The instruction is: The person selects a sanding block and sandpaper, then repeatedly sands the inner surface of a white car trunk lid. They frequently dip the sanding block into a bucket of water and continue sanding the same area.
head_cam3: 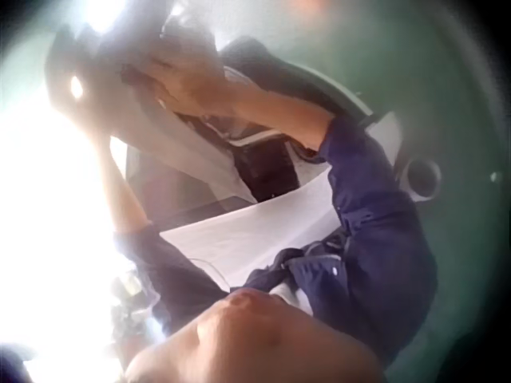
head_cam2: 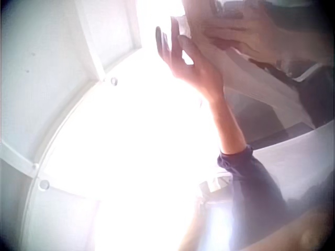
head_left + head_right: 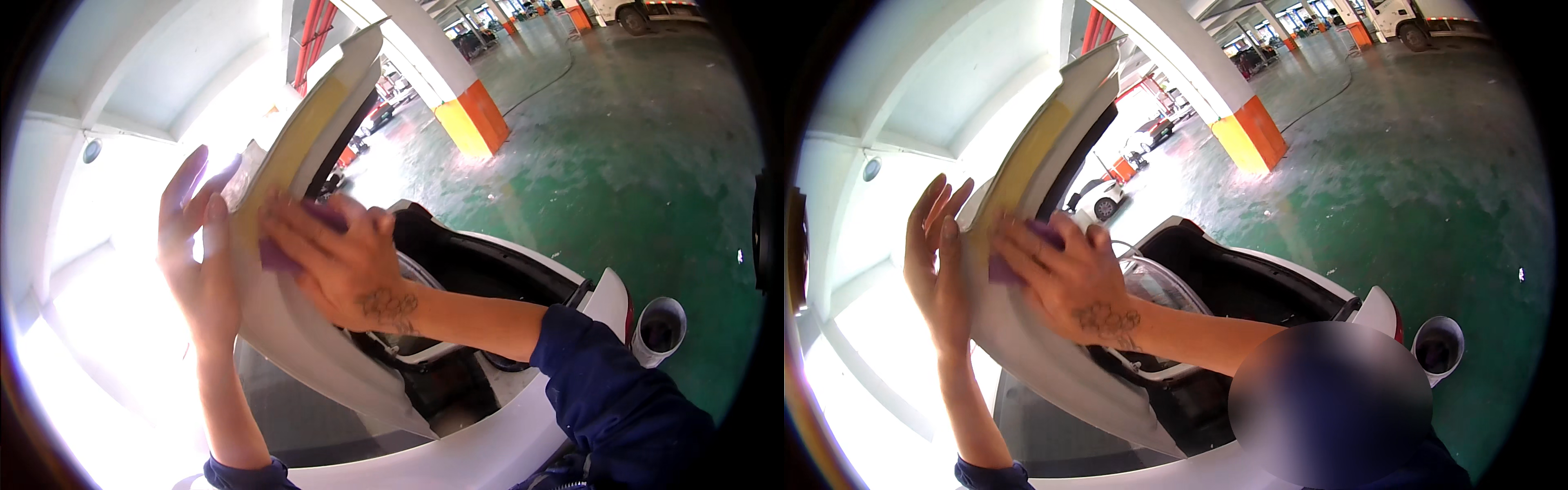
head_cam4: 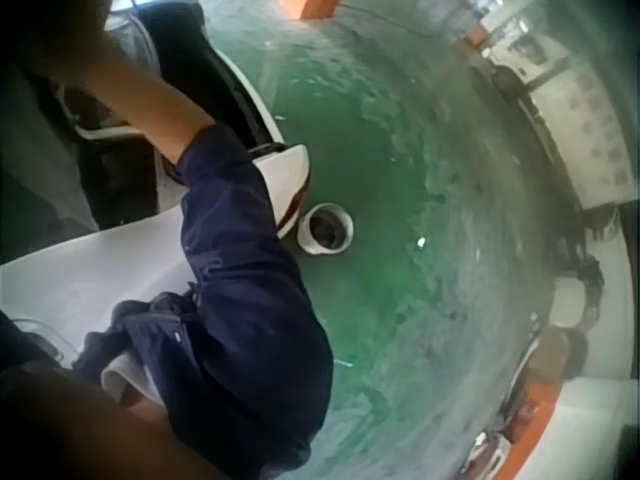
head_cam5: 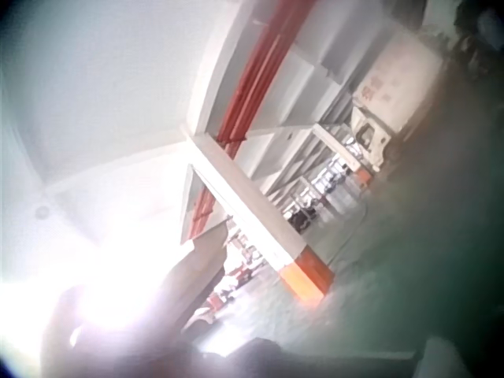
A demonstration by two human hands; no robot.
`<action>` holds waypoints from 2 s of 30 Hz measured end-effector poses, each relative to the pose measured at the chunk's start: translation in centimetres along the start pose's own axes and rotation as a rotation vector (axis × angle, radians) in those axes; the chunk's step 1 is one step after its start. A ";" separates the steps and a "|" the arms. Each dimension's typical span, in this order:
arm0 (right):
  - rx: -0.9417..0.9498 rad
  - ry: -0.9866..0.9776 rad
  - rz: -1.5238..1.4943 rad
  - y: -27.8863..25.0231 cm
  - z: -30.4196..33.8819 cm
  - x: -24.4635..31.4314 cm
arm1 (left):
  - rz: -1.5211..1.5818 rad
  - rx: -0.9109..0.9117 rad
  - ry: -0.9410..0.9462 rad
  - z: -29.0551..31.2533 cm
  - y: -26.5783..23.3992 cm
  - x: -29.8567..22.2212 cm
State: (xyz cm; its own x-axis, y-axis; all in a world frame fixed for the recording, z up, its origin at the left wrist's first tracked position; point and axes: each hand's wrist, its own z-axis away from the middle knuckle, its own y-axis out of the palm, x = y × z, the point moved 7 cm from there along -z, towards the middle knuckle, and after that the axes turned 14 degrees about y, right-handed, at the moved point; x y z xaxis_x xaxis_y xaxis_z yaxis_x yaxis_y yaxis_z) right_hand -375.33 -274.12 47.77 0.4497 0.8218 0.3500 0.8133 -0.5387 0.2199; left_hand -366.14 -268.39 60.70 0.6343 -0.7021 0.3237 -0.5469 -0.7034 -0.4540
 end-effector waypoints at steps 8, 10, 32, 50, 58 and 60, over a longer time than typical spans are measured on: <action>-0.003 -0.057 -0.046 -0.3 -1.3 -1.0 | -0.005 -0.010 0.007 0.1 0.2 -0.1; -0.004 -0.098 -0.065 -0.8 -0.5 0.1 | -0.008 -0.007 -0.001 0.1 -0.1 0.0; 0.030 -0.051 0.025 -2.0 -1.6 0.2 | 0.066 0.009 -0.094 0.0 0.3 -0.6; -0.126 -0.254 -0.033 -1.0 -0.7 1.0 | 0.034 -0.016 -0.071 -0.1 0.6 -0.1; -0.057 -0.201 0.011 -2.3 -1.7 1.4 | -0.044 0.018 -0.082 -0.2 0.1 -0.3; -0.118 -0.235 -0.072 -1.7 -1.1 2.0 | -0.015 -0.013 -0.073 0.4 0.0 -0.1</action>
State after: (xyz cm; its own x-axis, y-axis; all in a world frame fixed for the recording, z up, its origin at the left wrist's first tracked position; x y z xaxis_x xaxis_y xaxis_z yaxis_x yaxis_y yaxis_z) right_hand -376.22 -271.78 49.13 0.4770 0.8718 0.1116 0.8036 -0.4841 0.3463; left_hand -365.94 -268.28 60.35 0.6804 -0.6819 0.2685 -0.5438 -0.7154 -0.4388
